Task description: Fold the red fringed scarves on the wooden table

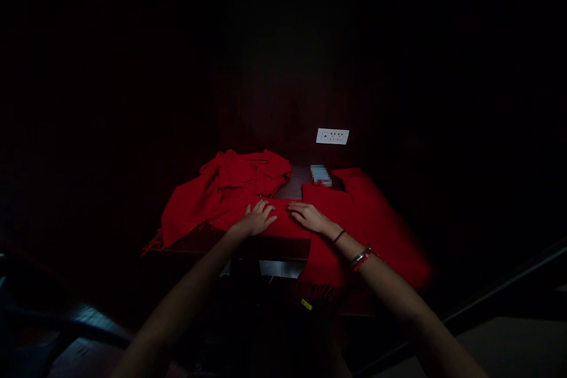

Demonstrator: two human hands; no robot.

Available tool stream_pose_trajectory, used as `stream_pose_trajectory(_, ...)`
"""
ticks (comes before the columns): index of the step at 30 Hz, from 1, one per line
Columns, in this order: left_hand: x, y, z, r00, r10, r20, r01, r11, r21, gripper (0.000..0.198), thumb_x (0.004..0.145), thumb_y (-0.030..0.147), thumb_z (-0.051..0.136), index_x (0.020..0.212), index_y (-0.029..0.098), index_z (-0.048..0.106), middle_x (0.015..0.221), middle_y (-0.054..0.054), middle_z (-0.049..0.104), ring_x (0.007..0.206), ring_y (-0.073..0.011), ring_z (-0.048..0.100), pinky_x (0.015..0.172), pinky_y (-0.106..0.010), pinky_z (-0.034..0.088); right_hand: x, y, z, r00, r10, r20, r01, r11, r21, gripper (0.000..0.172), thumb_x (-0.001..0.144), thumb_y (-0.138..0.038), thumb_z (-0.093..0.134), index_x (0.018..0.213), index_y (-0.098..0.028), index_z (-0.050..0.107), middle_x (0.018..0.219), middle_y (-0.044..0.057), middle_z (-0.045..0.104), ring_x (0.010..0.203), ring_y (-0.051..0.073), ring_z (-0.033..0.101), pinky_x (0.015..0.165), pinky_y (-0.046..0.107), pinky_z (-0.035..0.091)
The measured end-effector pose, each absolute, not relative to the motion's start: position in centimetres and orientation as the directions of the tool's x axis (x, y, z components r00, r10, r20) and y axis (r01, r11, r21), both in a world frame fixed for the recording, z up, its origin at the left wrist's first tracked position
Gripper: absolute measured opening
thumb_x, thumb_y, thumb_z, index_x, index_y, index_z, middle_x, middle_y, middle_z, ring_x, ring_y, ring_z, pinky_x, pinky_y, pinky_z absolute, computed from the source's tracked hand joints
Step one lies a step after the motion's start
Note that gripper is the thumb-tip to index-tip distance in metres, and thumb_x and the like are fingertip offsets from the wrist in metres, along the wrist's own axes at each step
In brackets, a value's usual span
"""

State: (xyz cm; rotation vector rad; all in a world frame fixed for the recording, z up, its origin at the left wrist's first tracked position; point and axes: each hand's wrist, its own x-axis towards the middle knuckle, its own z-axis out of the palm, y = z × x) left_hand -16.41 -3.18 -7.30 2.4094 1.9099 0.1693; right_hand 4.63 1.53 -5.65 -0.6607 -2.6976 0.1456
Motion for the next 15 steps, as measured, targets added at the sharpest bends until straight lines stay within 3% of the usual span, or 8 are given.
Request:
stream_pose_trajectory(3, -16.0, -1.8, -7.2, 0.262, 0.964, 0.049, 0.958, -0.266, 0.105, 0.045, 0.086, 0.04, 0.018, 0.126, 0.022, 0.028, 0.132, -0.01, 0.031, 0.121, -0.0224, 0.025, 0.096, -0.049, 0.018, 3.8, 2.7, -6.1, -0.799, 0.526, 0.29, 0.517, 0.848, -0.116, 0.045, 0.084, -0.037, 0.033, 0.121, -0.012, 0.042, 0.123, 0.013, 0.044, 0.115, 0.02, 0.037, 0.096, 0.039, 0.029)
stream_pose_trajectory(6, -17.1, -0.8, -7.4, 0.234, 0.968, -0.085, 0.969, -0.225, 0.105, 0.058, 0.081, 0.053, 0.023, 0.13, 0.021, 0.023, 0.137, -0.009, 0.021, 0.124, -0.0278, 0.017, 0.096, -0.047, 0.016, 3.7, 3.2, -7.9, -0.794, 0.58, 0.185, 0.585, 0.81, -0.029, 0.051, 0.084, -0.045, 0.03, 0.126, -0.017, 0.035, 0.131, 0.012, 0.033, 0.121, 0.022, 0.028, 0.097, 0.042, 0.024)
stream_pose_trajectory(10, -20.2, -0.2, -7.3, 0.173, 0.969, -0.178, 0.983, -0.158, 0.097, 0.083, 0.067, 0.07, 0.03, 0.133, 0.022, 0.013, 0.139, -0.007, 0.007, 0.125, -0.0342, 0.001, 0.097, -0.049, 0.013, 4.3, 3.3, -9.2, -0.787, 0.595, 0.162, 0.601, 0.799, -0.011, 0.055, 0.083, -0.05, 0.024, 0.128, -0.018, 0.03, 0.135, 0.011, 0.024, 0.124, 0.023, 0.02, 0.098, 0.042, 0.022)
stream_pose_trajectory(13, -22.0, 0.0, -7.1, 0.176, 0.965, -0.194, 0.982, -0.157, 0.108, 0.073, 0.073, 0.065, 0.025, 0.132, 0.023, 0.017, 0.139, -0.006, 0.01, 0.125, -0.0323, 0.006, 0.096, -0.048, 0.017, 4.5, 3.0, -8.9, -0.788, 0.564, 0.249, 0.579, 0.815, -0.014, 0.057, 0.083, -0.048, 0.028, 0.126, -0.012, 0.034, 0.133, 0.014, 0.028, 0.122, 0.023, 0.023, 0.098, 0.039, 0.025)
stream_pose_trajectory(15, -22.4, 0.0, -7.1, 0.199, 0.974, -0.113, 0.977, -0.187, 0.105, 0.057, 0.081, 0.052, 0.02, 0.129, 0.022, 0.027, 0.137, -0.007, 0.021, 0.125, -0.0277, 0.015, 0.096, -0.044, 0.021, 4.5, 2.9, -8.7, -0.786, 0.542, 0.297, 0.565, 0.825, -0.009, 0.054, 0.083, -0.045, 0.03, 0.123, -0.01, 0.038, 0.126, 0.015, 0.038, 0.118, 0.022, 0.03, 0.096, 0.036, 0.028)
